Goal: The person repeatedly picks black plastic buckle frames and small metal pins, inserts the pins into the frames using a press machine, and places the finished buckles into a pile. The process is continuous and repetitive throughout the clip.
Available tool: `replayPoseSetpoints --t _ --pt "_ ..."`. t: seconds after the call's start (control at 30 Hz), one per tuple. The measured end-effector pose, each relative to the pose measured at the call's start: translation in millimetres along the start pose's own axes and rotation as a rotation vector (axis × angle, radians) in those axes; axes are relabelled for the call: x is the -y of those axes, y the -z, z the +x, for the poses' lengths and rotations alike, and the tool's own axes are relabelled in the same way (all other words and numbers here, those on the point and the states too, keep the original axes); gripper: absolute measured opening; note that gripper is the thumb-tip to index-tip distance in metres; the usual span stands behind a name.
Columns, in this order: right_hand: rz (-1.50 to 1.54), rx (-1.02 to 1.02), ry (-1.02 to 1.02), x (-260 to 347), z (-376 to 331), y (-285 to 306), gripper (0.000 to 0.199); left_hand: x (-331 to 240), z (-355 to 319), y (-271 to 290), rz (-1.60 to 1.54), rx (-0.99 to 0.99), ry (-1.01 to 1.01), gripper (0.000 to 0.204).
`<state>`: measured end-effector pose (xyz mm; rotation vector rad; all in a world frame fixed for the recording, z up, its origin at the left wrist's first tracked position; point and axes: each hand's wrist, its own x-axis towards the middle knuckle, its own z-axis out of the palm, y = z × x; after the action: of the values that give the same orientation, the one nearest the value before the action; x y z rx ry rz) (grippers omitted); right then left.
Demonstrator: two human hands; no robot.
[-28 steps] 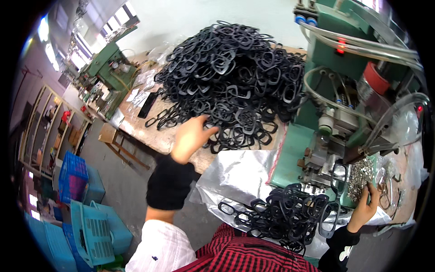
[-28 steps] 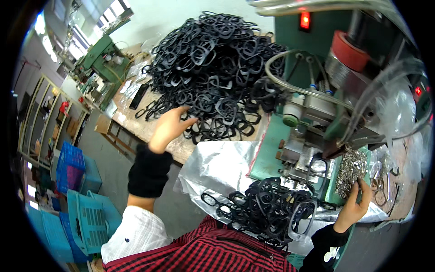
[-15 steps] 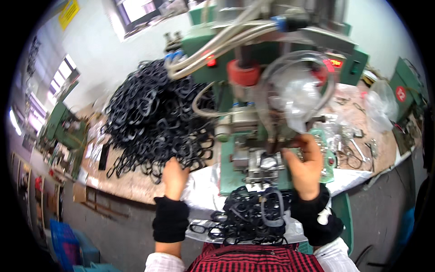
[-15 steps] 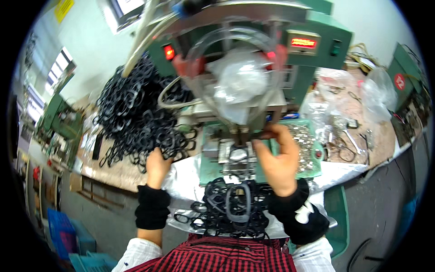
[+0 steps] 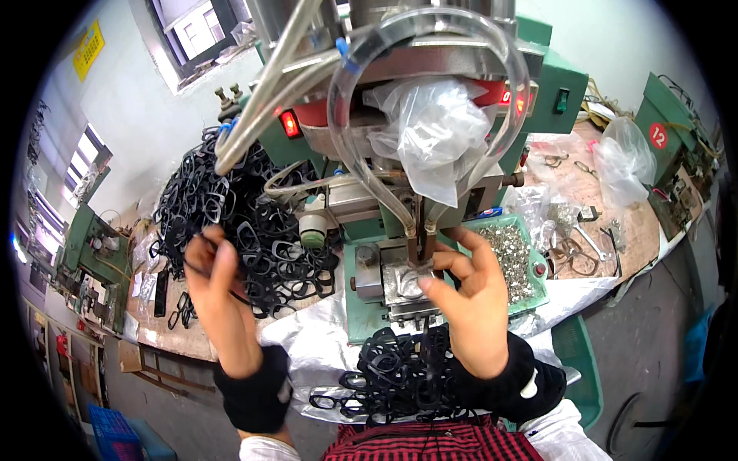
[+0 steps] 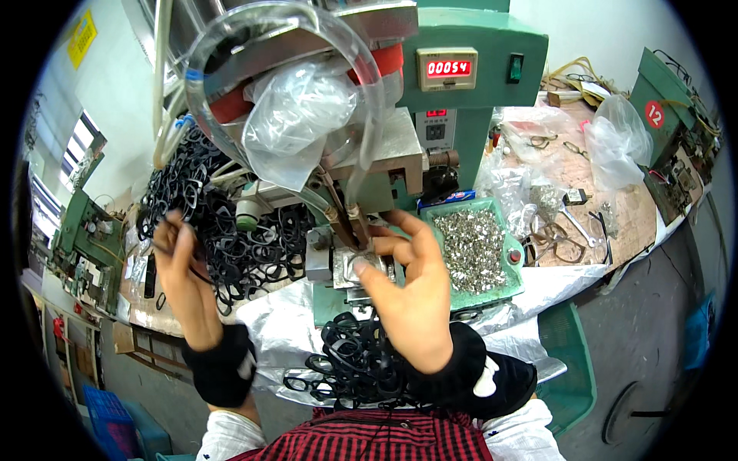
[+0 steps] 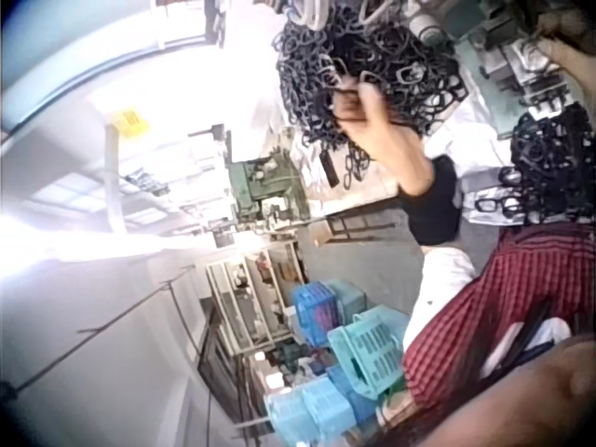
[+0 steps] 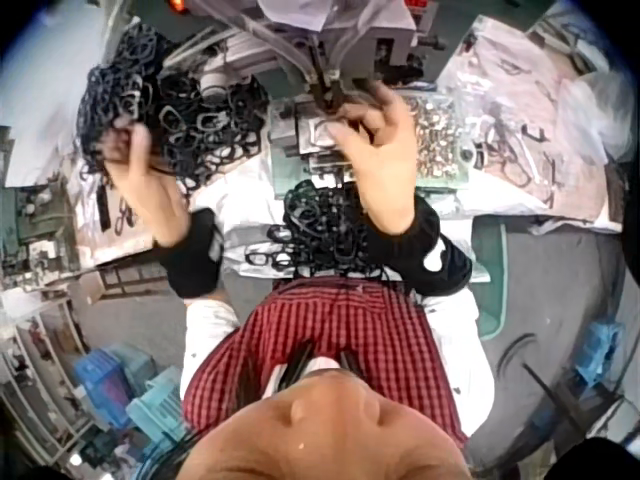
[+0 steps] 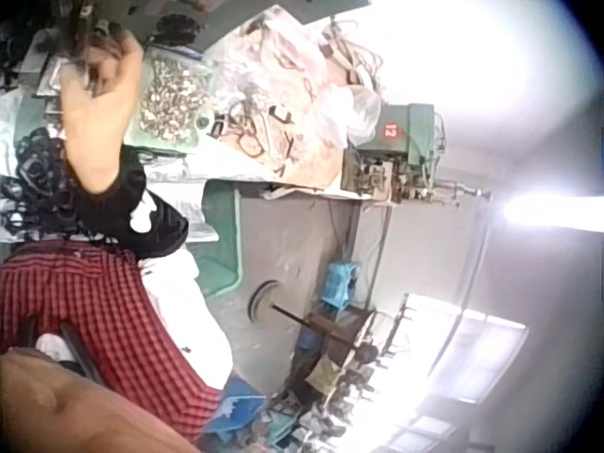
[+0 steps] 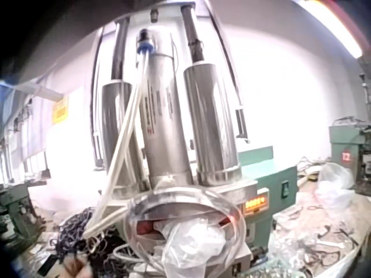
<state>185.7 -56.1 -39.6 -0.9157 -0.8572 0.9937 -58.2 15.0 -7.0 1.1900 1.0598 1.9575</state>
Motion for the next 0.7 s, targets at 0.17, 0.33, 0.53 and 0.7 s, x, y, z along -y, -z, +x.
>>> replayPoseSetpoints --t 0.17,0.33,0.53,0.7 --pt "-0.711 0.280 0.354 4.6 5.8 54.3 0.037 -18.7 -113.2 -40.8 -0.402 0.915 1.101 0.021" --pt "-1.485 -0.142 0.315 -42.4 14.4 135.4 0.023 9.7 -113.9 -74.8 -0.314 0.982 1.299 0.039" --pt "-1.333 -0.184 0.461 -60.9 17.5 147.2 0.012 15.3 -119.1 -68.0 -0.387 0.888 1.353 0.039" --pt "-1.454 0.189 0.654 -53.2 27.6 121.9 0.011 24.6 -118.0 -60.7 -0.414 1.063 1.227 0.042"
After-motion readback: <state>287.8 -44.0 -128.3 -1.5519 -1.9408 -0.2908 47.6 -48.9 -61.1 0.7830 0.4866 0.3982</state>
